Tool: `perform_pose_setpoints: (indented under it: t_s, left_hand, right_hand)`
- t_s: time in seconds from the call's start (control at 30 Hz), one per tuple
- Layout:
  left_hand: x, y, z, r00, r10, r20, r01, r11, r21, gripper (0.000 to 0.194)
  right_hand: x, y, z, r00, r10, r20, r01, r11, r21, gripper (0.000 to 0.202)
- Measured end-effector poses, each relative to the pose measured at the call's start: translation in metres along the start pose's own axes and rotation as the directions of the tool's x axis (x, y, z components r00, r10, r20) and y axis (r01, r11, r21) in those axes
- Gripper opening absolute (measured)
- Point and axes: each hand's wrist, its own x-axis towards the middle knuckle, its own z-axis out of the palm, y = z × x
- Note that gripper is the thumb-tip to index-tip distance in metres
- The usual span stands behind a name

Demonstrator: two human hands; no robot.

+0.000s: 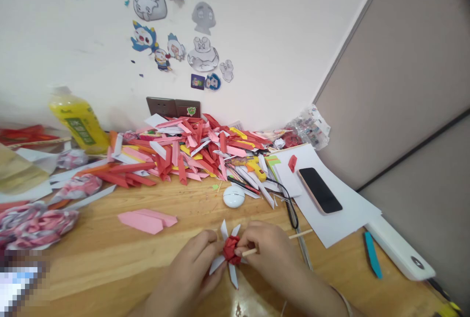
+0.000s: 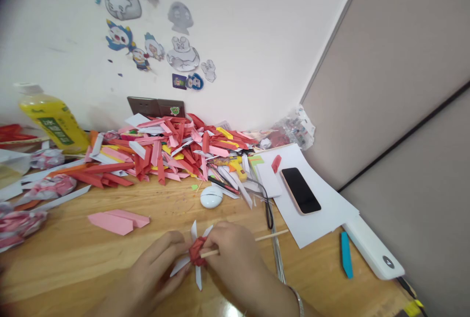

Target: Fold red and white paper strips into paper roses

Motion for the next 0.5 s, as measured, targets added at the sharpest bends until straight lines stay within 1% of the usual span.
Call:
perform_pose_setpoints:
  t_s: [0.13, 0.23, 0.33, 0.43, 0.5]
  left_hand:
    - [-0.0012, -0.0005, -0.0003, 1.000, 0.013, -0.015, -0.012, 1.000, 0.023, 0.019]
    - [-0.0015, 0.0001, -0.0007, 1.000, 0.018, -0.015, -0.018, 0.999, 0.040, 0.018]
    - [-0.0014, 0.0011, -0.0005, 0.999, 0.020, -0.025, -0.019, 0.998, 0.057, 0.019]
    - [-0.0010, 0.0014, -0.0001, 0.998, 0.046, -0.041, -0.043, 0.997, 0.064, 0.019]
    - [-0.0007, 0.0013, -0.0001, 0.998, 0.051, -0.035, -0.049, 0.997, 0.063, 0.019]
  right_hand:
    - [0.0003, -0.0003, -0.0009, 1.000, 0.007, -0.010, -0.007, 1.000, 0.019, 0.014]
    - [-0.0012, -0.0014, -0.0016, 0.999, -0.033, -0.031, 0.033, 0.999, 0.002, 0.014]
    - [-0.0031, -0.0035, 0.0003, 0.997, -0.042, -0.060, 0.036, 0.996, -0.087, 0.013]
    - [-0.0049, -0.0063, 0.0050, 0.995, -0.038, -0.095, 0.018, 0.980, -0.200, 0.012]
    - [-0.0059, -0.0073, 0.0072, 0.994, -0.046, -0.104, 0.020, 0.972, -0.233, 0.011]
